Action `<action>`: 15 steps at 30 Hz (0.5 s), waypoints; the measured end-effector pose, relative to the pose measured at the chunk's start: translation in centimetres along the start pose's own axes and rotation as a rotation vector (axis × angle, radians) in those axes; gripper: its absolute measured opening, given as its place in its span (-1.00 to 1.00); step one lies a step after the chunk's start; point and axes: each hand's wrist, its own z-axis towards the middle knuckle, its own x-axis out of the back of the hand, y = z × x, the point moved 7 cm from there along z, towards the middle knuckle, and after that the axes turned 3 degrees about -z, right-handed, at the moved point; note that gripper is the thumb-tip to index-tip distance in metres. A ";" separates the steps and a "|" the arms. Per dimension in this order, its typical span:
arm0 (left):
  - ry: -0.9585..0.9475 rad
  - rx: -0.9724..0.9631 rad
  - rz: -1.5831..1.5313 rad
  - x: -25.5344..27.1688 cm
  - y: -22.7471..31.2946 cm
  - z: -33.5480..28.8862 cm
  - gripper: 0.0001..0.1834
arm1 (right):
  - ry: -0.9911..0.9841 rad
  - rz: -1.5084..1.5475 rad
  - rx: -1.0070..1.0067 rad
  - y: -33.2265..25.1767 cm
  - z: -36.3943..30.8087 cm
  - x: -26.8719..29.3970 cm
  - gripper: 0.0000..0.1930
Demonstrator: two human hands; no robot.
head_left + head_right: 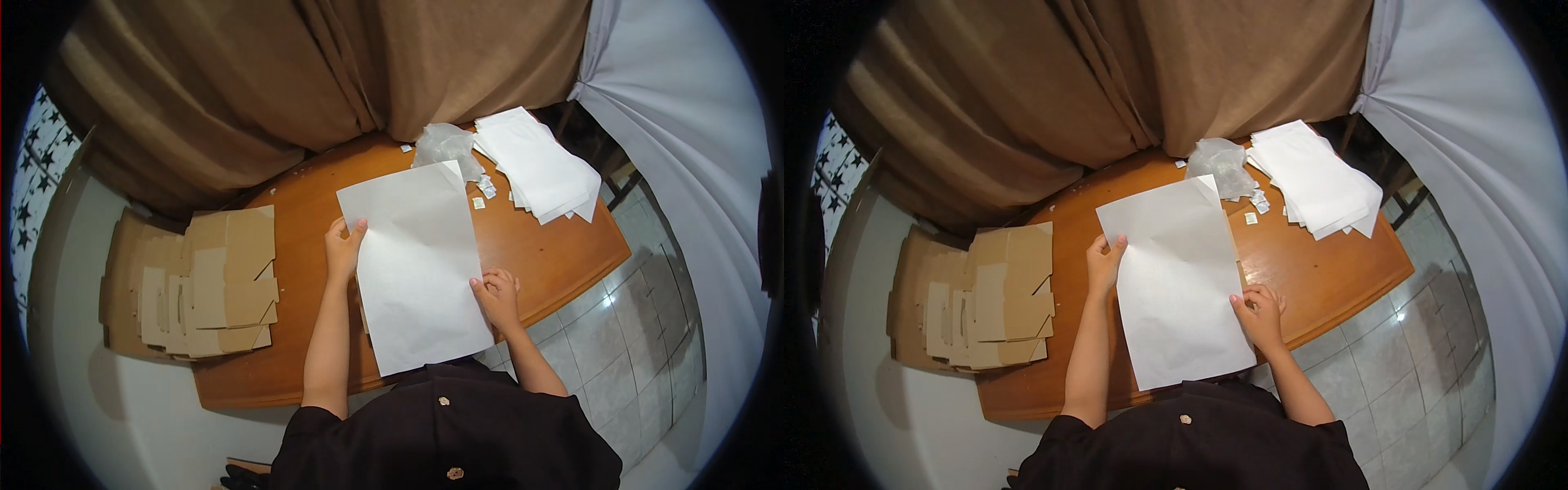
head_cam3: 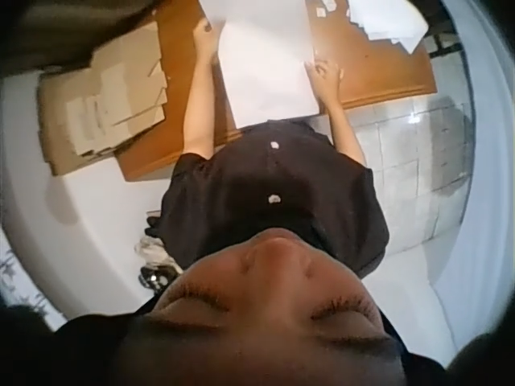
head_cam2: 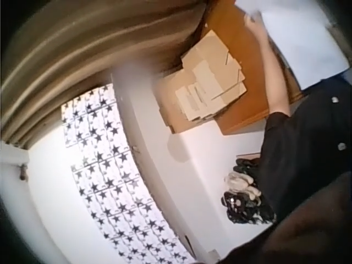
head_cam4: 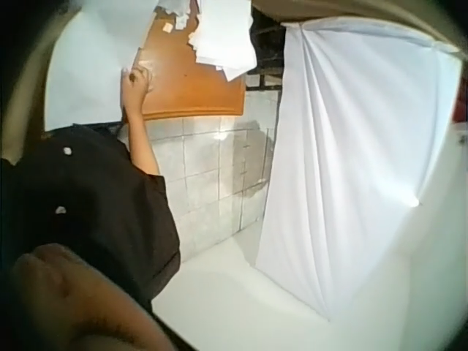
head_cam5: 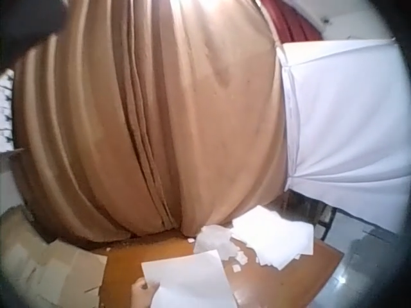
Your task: Assembling cardboard shoe boxes, placing tissue paper inside, and stacking the completed boxes on a shelf.
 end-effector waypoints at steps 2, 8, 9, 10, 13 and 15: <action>-0.008 0.034 0.034 -0.3 -2.5 0.6 -0.63 | -0.030 -0.061 -0.031 1.0 -0.3 -1.1 -0.77; 0.006 0.142 0.482 -1.1 -3.0 0.2 -0.62 | 0.057 -0.282 -0.024 2.9 -1.1 -2.4 -0.79; 0.036 0.142 0.547 -1.2 -2.7 -0.1 -0.60 | 0.054 -0.287 -0.024 2.9 -1.2 -2.5 -0.79; 0.036 0.147 0.543 -1.4 -2.4 -0.3 -0.60 | 0.072 -0.312 -0.011 2.8 -1.2 -2.5 -0.80; -0.079 -0.380 0.557 -4.2 1.4 -2.2 -0.49 | 0.083 -0.355 0.023 1.9 -1.1 -2.6 -0.81; -0.564 -0.682 0.627 -8.3 2.8 -5.0 -0.47 | 0.074 -0.373 0.045 1.4 -0.9 -2.7 -0.82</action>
